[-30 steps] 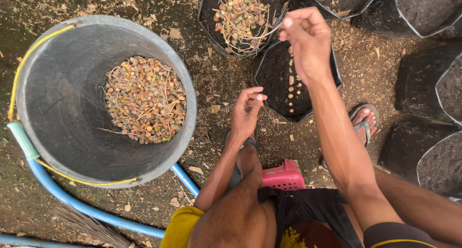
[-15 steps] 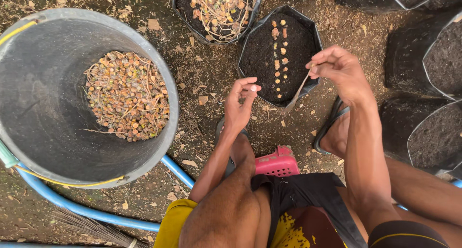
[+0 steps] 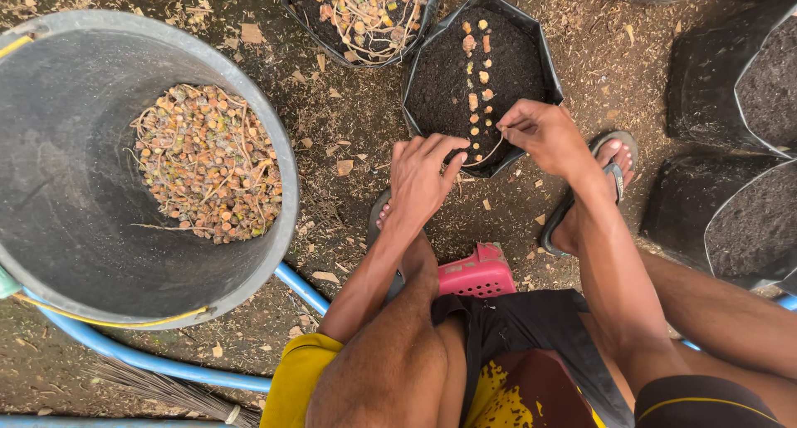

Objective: The person sits on a small stool and plants seeds into black grow bags filled with soil. They take seeds from a bucket and place them one by one into a line in the soil of each bag.

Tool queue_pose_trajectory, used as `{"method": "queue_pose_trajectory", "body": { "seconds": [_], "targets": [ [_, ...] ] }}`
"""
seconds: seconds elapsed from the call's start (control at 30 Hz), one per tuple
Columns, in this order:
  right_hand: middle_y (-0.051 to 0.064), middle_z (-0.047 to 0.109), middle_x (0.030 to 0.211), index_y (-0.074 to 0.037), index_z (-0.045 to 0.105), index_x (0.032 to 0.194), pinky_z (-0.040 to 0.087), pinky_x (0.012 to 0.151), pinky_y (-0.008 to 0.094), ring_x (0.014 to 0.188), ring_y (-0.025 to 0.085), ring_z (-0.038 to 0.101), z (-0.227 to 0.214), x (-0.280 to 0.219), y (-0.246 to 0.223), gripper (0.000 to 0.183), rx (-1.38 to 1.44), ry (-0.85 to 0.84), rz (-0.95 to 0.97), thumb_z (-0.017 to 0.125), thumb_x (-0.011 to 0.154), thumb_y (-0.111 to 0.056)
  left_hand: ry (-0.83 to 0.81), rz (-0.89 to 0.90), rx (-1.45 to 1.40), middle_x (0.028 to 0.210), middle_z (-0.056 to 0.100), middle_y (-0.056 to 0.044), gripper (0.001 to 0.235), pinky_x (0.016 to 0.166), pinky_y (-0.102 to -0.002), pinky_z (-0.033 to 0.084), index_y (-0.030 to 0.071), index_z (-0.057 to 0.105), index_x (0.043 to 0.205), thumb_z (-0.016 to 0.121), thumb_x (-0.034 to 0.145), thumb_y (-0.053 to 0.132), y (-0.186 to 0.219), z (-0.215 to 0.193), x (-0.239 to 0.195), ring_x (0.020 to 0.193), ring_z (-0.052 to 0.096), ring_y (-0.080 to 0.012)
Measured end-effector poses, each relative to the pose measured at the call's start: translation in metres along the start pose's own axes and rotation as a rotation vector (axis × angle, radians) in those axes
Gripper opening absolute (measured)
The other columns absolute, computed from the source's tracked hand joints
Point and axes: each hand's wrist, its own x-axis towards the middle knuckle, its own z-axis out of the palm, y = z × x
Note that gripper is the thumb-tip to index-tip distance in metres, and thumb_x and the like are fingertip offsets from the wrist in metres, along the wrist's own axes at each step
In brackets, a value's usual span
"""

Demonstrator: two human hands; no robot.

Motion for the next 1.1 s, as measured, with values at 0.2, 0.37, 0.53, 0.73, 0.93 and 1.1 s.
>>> {"method": "queue_pose_trajectory", "body": {
  "seconds": [0.2,0.37,0.53,0.73,0.93,1.1],
  "targets": [
    [0.014,0.068,0.092,0.000,0.073,0.100,0.057,0.071,0.036,0.080,0.024,0.072,0.015,-0.006,-0.014,0.011,-0.178,0.068,-0.195,0.076,0.090,-0.002,-0.023,0.025,0.094,0.099,0.070,0.001,0.022,0.086,-0.038,0.039,0.019,0.073,0.109,0.077,0.088,0.024,-0.002,0.006,0.004,0.092,0.059,-0.0218],
    [0.015,0.068,0.090,0.001,0.073,0.100,0.054,0.067,0.039,0.077,0.028,0.071,0.019,-0.007,-0.019,0.011,-0.242,0.085,-0.206,0.075,0.089,0.000,-0.045,0.007,0.103,0.096,0.070,0.002,0.020,0.087,-0.039,0.039,0.020,0.073,0.107,0.077,0.088,0.025,-0.005,0.008,0.003,0.093,0.060,-0.0219],
    [0.016,0.069,0.090,0.002,0.073,0.099,0.053,0.065,0.039,0.077,0.029,0.070,0.019,-0.005,-0.016,0.010,-0.226,0.084,-0.198,0.076,0.089,-0.001,-0.036,0.007,0.075,0.098,0.071,0.000,0.021,0.088,-0.039,0.038,0.018,0.073,0.108,0.076,0.089,0.026,-0.006,0.007,0.001,0.093,0.059,-0.0228],
    [0.014,0.071,0.090,0.003,0.069,0.093,0.058,0.068,0.035,0.082,0.022,0.073,0.027,-0.004,-0.014,0.009,-0.150,0.104,-0.192,0.076,0.088,0.002,-0.048,-0.025,0.058,0.099,0.072,-0.001,0.022,0.089,-0.039,0.038,0.017,0.073,0.110,0.075,0.092,0.027,-0.006,0.009,-0.003,0.091,0.058,-0.0219],
    [0.017,0.069,0.086,0.006,0.066,0.091,0.055,0.065,0.036,0.078,0.024,0.073,0.030,-0.005,-0.015,0.009,-0.171,0.140,-0.213,0.075,0.088,0.006,-0.047,-0.021,0.054,0.100,0.072,0.000,0.023,0.089,-0.038,0.037,0.017,0.074,0.112,0.073,0.093,0.029,-0.009,0.011,-0.003,0.092,0.057,-0.0215],
    [0.018,0.070,0.083,0.006,0.067,0.090,0.052,0.061,0.038,0.073,0.028,0.072,0.037,-0.002,-0.008,0.007,-0.215,0.196,-0.238,0.072,0.087,0.009,-0.061,-0.042,0.042,0.101,0.072,0.000,0.023,0.088,-0.038,0.037,0.017,0.074,0.113,0.072,0.094,0.030,-0.009,0.011,-0.004,0.092,0.057,-0.0214]
  ]
}}
